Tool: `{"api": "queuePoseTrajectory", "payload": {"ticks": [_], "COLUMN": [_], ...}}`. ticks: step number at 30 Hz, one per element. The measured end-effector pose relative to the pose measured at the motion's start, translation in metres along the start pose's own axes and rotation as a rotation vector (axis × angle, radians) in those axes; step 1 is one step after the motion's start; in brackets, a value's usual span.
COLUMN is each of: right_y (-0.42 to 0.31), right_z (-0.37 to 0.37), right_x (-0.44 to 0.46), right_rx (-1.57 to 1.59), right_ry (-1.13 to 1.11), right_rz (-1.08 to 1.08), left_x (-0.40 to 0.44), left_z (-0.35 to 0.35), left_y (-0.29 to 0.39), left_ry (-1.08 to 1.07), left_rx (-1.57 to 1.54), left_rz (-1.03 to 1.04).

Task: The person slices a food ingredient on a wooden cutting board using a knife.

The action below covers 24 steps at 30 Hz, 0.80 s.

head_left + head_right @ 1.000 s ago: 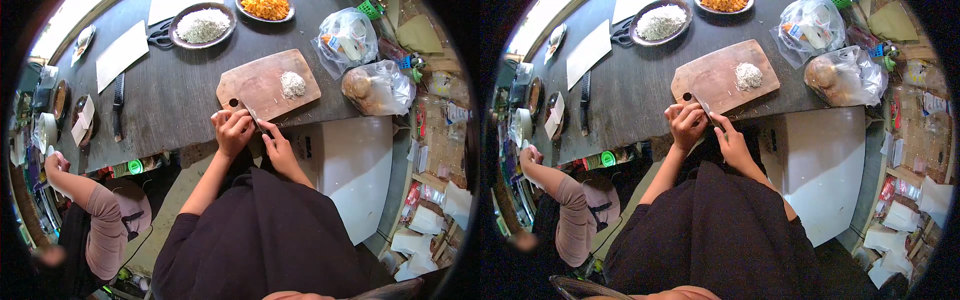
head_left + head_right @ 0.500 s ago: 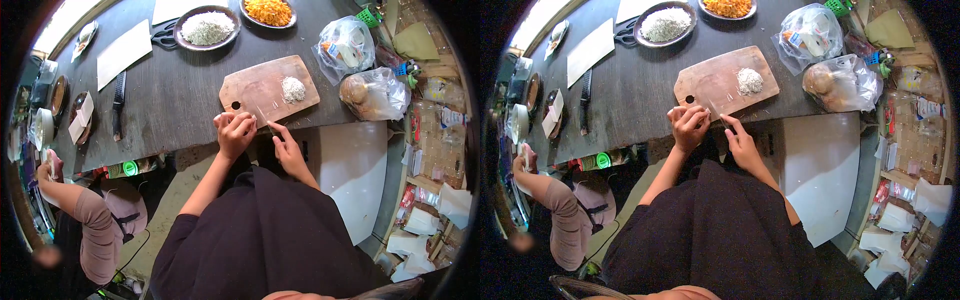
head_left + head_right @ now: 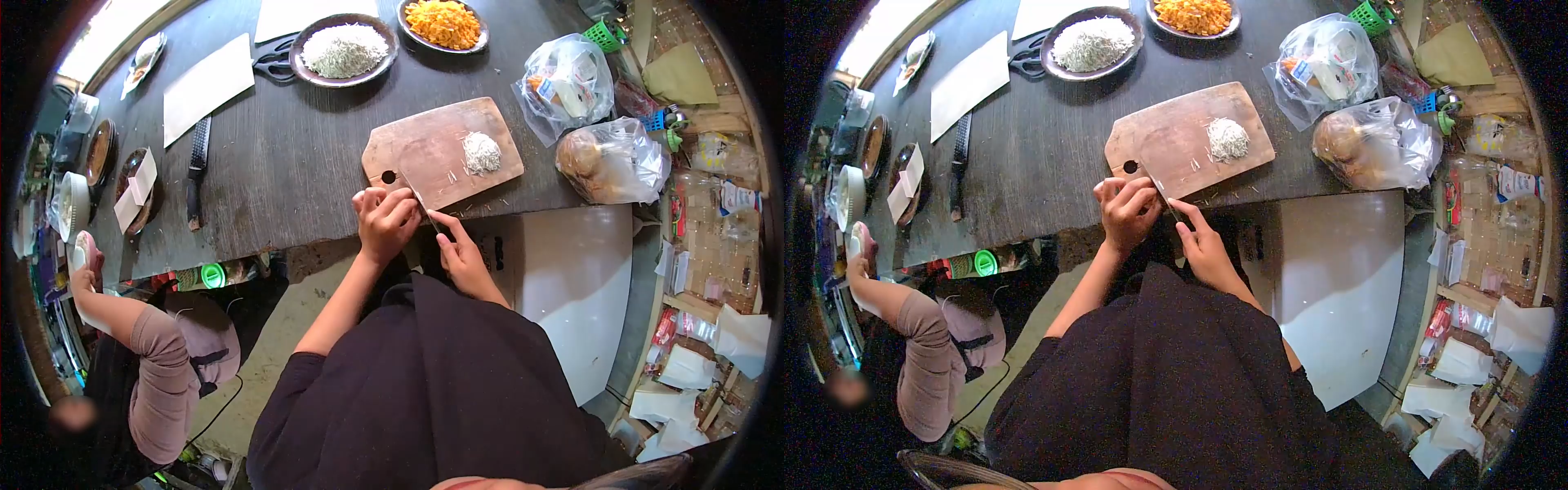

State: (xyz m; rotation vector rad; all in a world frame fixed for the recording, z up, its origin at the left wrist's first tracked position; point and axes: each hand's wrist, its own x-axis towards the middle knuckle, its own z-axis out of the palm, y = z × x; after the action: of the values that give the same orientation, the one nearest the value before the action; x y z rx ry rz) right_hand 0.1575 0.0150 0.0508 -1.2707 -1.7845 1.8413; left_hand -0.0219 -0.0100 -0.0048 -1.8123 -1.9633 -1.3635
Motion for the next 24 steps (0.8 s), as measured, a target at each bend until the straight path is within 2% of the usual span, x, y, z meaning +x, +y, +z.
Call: {"api": "queuePoseTrajectory", "payload": {"ticks": [2, 7, 10, 24], "right_y": [0.0, -0.01, -0.015, -0.006], "right_z": [0.001, 0.014, 0.013, 0.009], "right_x": [0.0, -0.005, -0.007, -0.008], "right_rx": [-0.03, -0.154, -0.218, -0.144], "right_ry": [-0.001, 0.119, 0.121, 0.103], "right_rz": [0.021, -0.08, -0.042, -0.062], "left_x": [0.001, 0.001, 0.0, 0.001], "left_z": [0.0, -0.001, -0.002, -0.001], "left_y": [0.001, 0.001, 0.0, 0.003], "left_ry": [0.004, -0.005, -0.007, -0.013], "left_rx": [0.004, 0.004, 0.003, 0.042], "left_rz": [0.003, 0.003, 0.004, -0.009]}}
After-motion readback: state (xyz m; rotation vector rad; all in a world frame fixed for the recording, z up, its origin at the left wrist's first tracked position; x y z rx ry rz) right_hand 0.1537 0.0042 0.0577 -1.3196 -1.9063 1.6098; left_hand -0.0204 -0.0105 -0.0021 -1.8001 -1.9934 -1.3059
